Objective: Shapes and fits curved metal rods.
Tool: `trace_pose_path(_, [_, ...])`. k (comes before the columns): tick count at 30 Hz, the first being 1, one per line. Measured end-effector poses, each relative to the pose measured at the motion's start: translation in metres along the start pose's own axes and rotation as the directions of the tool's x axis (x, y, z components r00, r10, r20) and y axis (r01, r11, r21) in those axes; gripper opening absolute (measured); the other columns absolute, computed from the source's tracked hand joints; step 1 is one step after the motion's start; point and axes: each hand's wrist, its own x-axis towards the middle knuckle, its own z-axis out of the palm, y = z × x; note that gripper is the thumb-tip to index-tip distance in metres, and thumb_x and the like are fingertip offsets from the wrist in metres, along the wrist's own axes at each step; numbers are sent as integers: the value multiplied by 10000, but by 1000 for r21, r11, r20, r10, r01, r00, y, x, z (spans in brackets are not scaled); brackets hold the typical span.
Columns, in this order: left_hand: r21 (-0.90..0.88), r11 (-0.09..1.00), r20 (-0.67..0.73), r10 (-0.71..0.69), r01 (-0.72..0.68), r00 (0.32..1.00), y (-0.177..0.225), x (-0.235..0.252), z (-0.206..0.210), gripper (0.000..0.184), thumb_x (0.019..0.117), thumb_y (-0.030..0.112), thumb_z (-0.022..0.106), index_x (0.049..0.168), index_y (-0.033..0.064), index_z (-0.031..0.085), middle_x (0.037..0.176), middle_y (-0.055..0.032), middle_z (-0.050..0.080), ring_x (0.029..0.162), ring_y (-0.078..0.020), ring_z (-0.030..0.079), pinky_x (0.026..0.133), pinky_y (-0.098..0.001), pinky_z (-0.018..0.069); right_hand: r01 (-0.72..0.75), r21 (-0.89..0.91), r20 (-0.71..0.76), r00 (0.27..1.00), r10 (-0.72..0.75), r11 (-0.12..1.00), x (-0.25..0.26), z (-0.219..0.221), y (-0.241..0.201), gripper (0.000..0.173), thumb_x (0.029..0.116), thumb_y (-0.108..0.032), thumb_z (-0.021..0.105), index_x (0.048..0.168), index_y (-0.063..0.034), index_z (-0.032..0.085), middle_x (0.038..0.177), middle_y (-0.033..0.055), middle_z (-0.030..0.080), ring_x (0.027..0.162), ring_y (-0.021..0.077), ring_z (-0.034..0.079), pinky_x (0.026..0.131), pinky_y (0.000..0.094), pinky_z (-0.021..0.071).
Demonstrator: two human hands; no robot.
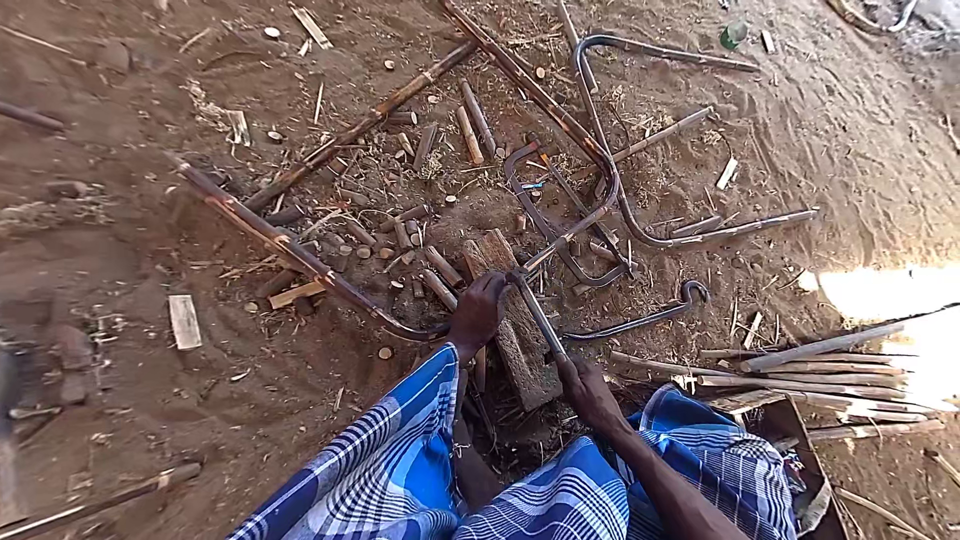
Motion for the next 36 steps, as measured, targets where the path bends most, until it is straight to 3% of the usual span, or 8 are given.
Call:
trace_pose_path(7, [-9,1000,21,-7,7,1000,1,1,-4,210,1034,108,582,1157,-21,695,1175,-195,713,1096,-326,716,980,-468,579,-33,-77,-29,999,31,997,-3,2,3,651,1037,-674,283,924,-144,645,686,46,552,633,215,584,607,460,503])
trace_pose_path(11, [163,977,184,-168,139,968,6,-8,-26,408,992,268,697,1286,-10,640,1275,-217,652,1209,-398,629,1017,-528,539,123,106,-62,991,-117,987,-11,-9,5,574,1038,-637,355,990,-140,639,616,-6,509,527,154,525,526,379,485])
trace_pose_path(15, [350,904,265,-348,247,899,11,-31,-49,284,1016,218,656,1203,11,706,1112,-211,700,1097,-396,680,925,-532,578,193,308,-12,980,-199,932,-5,-20,10,470,1049,-544,423,1141,-125,613,623,21,489,479,151,470,456,330,440])
trace_pose_path(22, [421,824,325,-527,379,785,20,-13,-50,238,996,211,656,1114,22,738,1113,-181,713,1049,-360,704,884,-534,582,186,230,-7,982,-190,955,12,-22,12,623,1022,-670,346,797,-134,570,536,13,409,417,145,387,409,323,365])
trace_pose_path(26, [432,815,346,-545,387,764,18,-8,-49,222,984,198,650,1071,17,744,1085,-198,714,987,-384,713,840,-568,583,134,-27,40,990,-133,991,22,-30,25,654,1013,-697,326,801,-143,602,579,19,471,494,186,483,491,409,436])
trace_pose_path(32, [427,822,296,-521,377,801,17,-15,-47,193,968,164,660,1039,2,736,1074,-196,710,1002,-383,708,838,-555,584,555,11,-74,830,-553,832,11,-24,15,641,1030,-687,296,775,-152,542,534,-41,423,416,83,419,389,290,383])
trace_pose_path(34, [424,824,297,-519,376,802,21,-16,-47,197,961,170,667,1037,3,740,1070,-192,714,1002,-376,711,839,-556,585,341,-194,48,940,-339,920,19,-26,27,668,1035,-658,288,794,-118,599,578,24,503,491,178,529,468,407,463])
trace_pose_path(36, [426,817,301,-534,389,790,22,-10,-50,220,960,198,679,1059,11,738,1089,-190,714,1019,-374,707,860,-563,579,136,-197,145,984,-108,971,29,-33,18,702,1028,-677,302,863,-91,652,647,59,539,591,227,570,587,470,501])
